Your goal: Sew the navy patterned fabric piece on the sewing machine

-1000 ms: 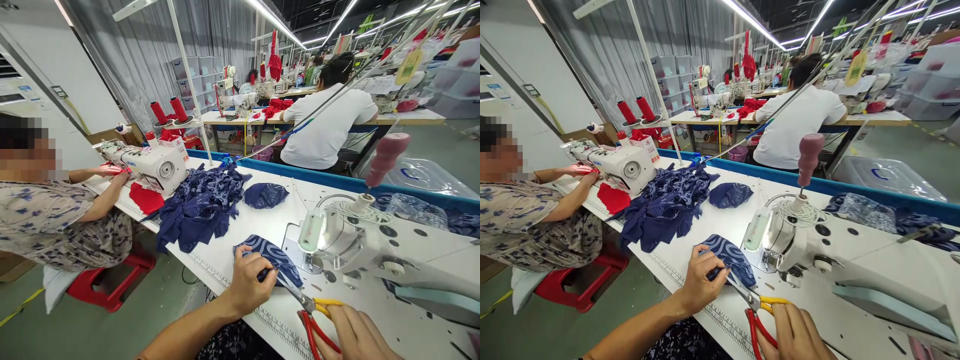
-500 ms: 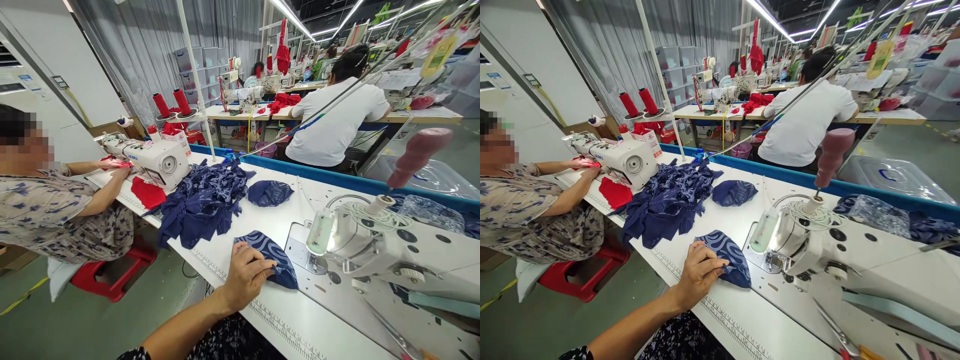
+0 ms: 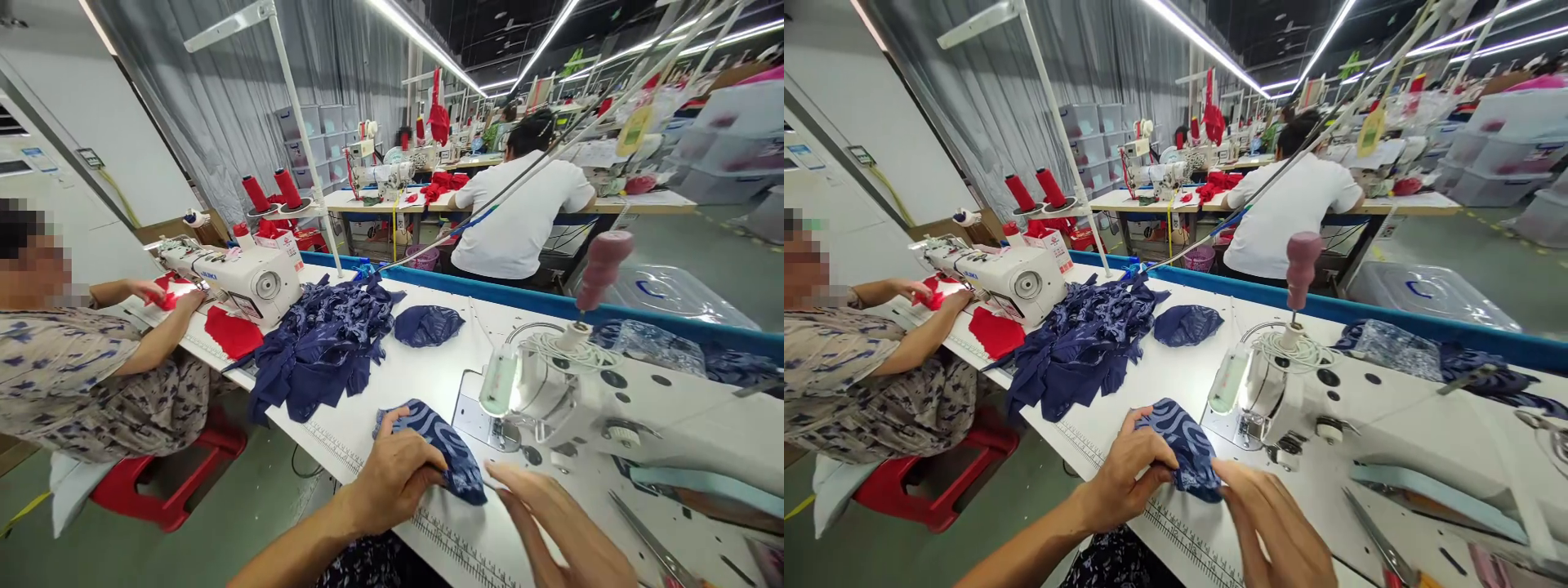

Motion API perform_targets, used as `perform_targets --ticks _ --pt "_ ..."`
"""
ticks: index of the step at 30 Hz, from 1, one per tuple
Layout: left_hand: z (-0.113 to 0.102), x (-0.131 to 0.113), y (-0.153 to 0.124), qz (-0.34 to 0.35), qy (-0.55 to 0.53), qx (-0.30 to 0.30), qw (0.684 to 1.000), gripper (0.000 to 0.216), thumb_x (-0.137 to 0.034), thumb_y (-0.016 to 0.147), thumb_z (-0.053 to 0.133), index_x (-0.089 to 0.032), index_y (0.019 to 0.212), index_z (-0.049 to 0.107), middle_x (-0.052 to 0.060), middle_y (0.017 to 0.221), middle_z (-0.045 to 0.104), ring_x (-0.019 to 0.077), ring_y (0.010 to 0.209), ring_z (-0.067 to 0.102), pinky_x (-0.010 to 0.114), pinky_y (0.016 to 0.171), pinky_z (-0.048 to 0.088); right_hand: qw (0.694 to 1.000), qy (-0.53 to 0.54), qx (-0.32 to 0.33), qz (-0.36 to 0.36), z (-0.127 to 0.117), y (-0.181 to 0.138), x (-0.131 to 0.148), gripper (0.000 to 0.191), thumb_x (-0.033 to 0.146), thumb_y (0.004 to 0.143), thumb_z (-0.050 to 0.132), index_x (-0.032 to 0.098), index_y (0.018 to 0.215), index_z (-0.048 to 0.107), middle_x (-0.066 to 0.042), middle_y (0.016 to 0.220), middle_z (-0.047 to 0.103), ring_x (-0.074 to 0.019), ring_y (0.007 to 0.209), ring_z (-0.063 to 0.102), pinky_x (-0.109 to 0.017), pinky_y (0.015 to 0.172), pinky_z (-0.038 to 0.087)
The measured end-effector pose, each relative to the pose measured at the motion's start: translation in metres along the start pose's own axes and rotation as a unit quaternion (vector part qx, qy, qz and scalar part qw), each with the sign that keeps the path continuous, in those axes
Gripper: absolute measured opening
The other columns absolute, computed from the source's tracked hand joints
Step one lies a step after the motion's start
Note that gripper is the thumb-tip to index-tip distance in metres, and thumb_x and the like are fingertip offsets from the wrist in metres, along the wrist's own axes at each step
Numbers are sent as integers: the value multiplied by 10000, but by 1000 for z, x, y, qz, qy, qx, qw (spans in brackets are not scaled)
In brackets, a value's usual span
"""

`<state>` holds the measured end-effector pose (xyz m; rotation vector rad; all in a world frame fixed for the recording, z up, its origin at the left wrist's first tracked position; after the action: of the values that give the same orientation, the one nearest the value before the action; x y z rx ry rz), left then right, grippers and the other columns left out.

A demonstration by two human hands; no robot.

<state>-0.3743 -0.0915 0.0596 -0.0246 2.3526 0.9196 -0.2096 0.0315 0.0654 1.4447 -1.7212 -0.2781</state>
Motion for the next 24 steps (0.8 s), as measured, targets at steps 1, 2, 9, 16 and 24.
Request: perform_targets --ticks 1,2,9,16,24 --pt "-1 -1 0 -4 -4 4 1000 102 -211 971 491 -209 923 581 -32 774 683 108 687 607 437 1117 306 998 51 21 13 8 9 2 312 255 968 516 299 1269 580 -38 1098 684 -204 949 677 -271 801 585" --pt "-1 -1 0 -10 -8 7 1000 107 -221 971 496 -209 907 581 -35 759 676 108 686 603 435 1116 307 993 103 49 27 16 17 4 316 240 968 520 298 1274 574 -22 1059 697 -180 897 687 -238 760 588" --pt "3 10 -10 -63 -35 4 997 167 -328 956 549 -203 854 589 -22 743 668 125 707 612 442 1096 335 957 221 153 104 41 19 1 256 296 956 561 342 1196 640 24 1005 711 -143 850 685 -187 709 571" --pt "7 10 -7 -121 -79 37 989 73 -275 911 621 -219 886 660 -30 814 706 123 746 621 398 1089 326 935 216 186 211 40 14 0 236 434 936 547 250 832 651 18 757 655 -139 674 621 -209 617 515" --pt "6 2 -3 -102 -95 1 990 72 -219 835 625 -171 787 649 -4 704 663 119 671 550 299 801 385 968 111 144 175 37 16 6 253 465 938 508 258 800 559 30 728 575 -130 662 547 -216 601 437"
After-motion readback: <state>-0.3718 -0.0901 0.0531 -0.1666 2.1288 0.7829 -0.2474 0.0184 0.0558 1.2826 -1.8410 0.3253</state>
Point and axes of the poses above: each hand's wrist, its own y-axis towards the middle knuckle, its own z-axis out of the palm, x = y × z, the point moved 4 cm from there along y, towards the middle knuckle
